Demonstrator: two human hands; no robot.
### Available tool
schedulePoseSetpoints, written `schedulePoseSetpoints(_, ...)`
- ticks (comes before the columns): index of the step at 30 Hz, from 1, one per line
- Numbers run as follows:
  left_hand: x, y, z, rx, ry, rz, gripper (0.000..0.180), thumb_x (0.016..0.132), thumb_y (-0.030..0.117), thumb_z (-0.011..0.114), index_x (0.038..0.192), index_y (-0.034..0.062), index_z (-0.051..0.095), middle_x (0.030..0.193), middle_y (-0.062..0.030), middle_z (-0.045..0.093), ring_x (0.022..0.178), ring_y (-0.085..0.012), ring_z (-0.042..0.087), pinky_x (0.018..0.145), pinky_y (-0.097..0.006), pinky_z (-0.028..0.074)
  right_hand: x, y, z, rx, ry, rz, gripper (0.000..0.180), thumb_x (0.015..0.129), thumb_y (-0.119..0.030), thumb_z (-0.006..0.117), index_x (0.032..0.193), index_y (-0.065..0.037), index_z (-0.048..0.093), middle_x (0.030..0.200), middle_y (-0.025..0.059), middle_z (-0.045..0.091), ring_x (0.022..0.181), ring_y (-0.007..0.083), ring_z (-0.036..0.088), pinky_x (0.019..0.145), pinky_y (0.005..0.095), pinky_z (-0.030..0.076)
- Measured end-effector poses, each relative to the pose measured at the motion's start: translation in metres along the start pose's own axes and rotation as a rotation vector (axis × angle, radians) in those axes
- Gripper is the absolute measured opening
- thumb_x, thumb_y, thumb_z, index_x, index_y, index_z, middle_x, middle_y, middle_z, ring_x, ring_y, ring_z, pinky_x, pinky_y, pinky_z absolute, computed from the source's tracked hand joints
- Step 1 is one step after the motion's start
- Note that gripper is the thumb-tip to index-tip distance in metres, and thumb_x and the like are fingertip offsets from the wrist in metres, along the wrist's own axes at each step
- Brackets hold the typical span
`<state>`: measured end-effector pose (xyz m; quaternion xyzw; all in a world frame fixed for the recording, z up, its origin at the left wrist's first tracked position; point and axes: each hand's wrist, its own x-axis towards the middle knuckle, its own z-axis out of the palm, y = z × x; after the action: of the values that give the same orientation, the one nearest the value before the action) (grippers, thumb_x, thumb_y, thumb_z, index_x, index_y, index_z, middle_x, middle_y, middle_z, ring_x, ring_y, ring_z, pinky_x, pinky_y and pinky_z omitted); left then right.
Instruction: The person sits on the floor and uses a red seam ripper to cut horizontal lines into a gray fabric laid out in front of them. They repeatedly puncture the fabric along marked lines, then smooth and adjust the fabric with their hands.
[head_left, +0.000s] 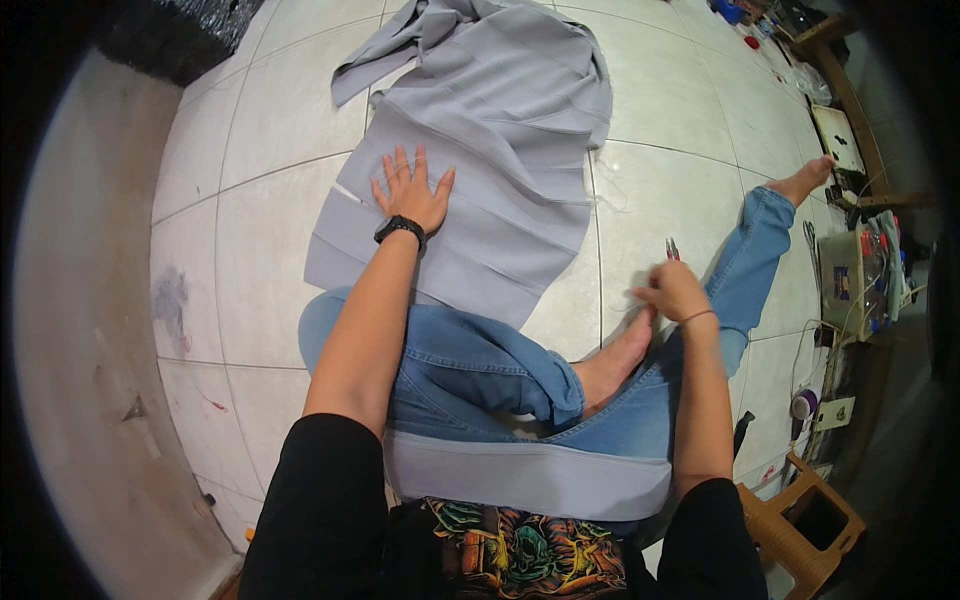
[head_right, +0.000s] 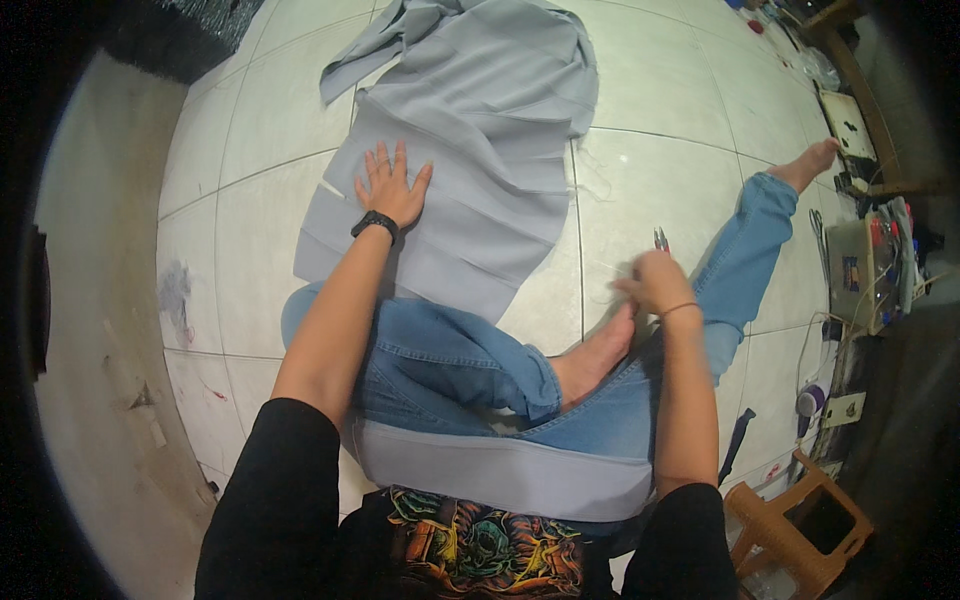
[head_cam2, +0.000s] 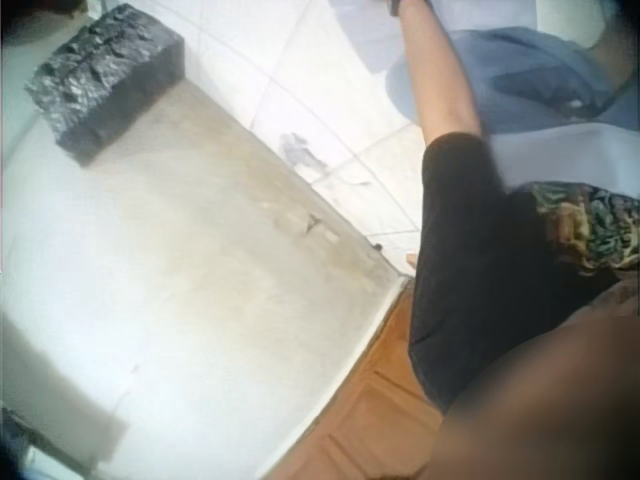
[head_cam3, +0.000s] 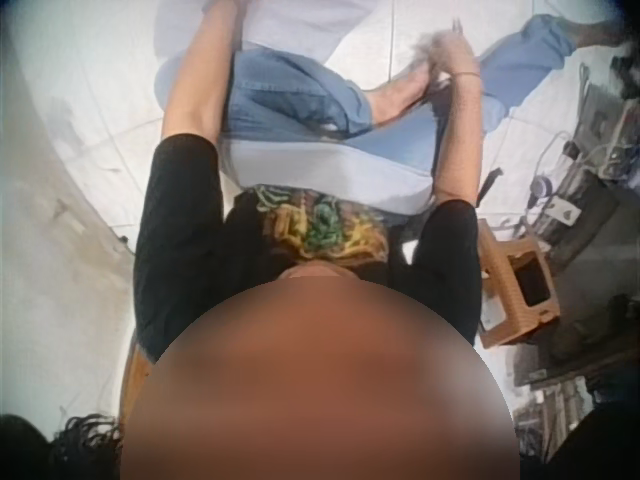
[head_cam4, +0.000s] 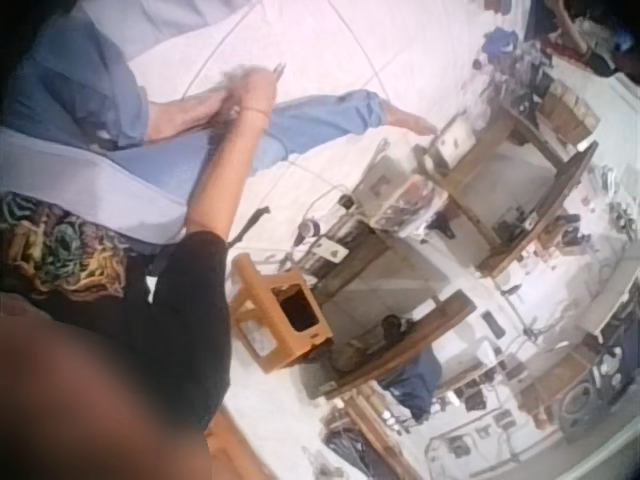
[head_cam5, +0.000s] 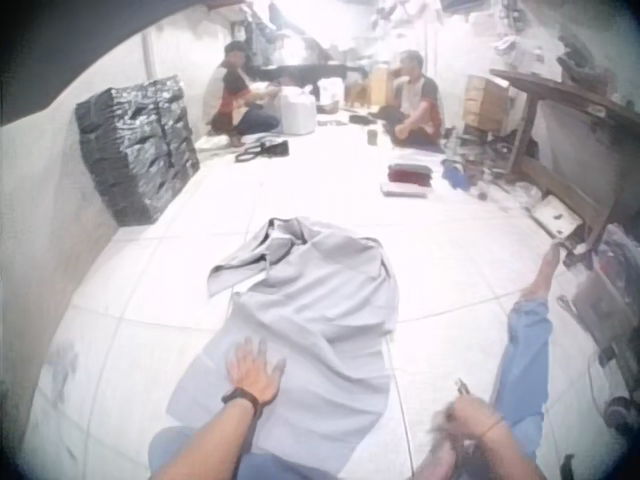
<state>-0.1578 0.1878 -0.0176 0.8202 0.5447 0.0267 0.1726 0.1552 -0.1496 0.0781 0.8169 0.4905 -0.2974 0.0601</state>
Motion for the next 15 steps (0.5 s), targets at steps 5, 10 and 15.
schedulePoseSetpoints(5,-0.002,0.004,-0.005,0.025,0.039,-0.023,0.092,0.106,0.073,0.042,0.175,0.0164,0.024,0.183,-0.0195,0.008,0.169,-0.0394,-0.001,0.132,-0.063,-0.004,-0.023,0.0,-0.031,0.154,0.097,-0.06,0.035,0.099,-0.027,0.075,0.107,0.007,0.077,0.128,0.0263,0.072,0.109,0.0396,0.072,0.094,0.0435,0.056)
schedulePoseSetpoints(10,0.002,0.006,-0.002,0.022,0.107,-0.107,0.094,0.104,0.076,0.042,0.176,0.0189,0.023,0.183,-0.0194,0.008,0.169,-0.0411,-0.001,0.133,-0.062,-0.002,0.011,-0.096,-0.006,0.987,0.215,-0.53,0.032,0.112,-0.026,0.061,0.112,0.003,0.076,0.129,0.0108,0.076,0.11,0.0205,0.069,0.099,0.0356,0.054)
schedulePoseSetpoints(15,0.001,-0.001,0.0,0.065,0.113,-0.094,0.092,0.105,0.075,0.041,0.176,0.0193,0.023,0.184,-0.0184,0.007,0.169,-0.0409,-0.002,0.133,-0.061,-0.003,0.054,-0.124,0.015,1.435,0.066,-0.372,0.036,0.115,-0.031,0.056,0.098,-0.003,0.069,0.096,-0.0007,0.072,0.084,0.0139,0.061,0.08,0.0309,0.052)
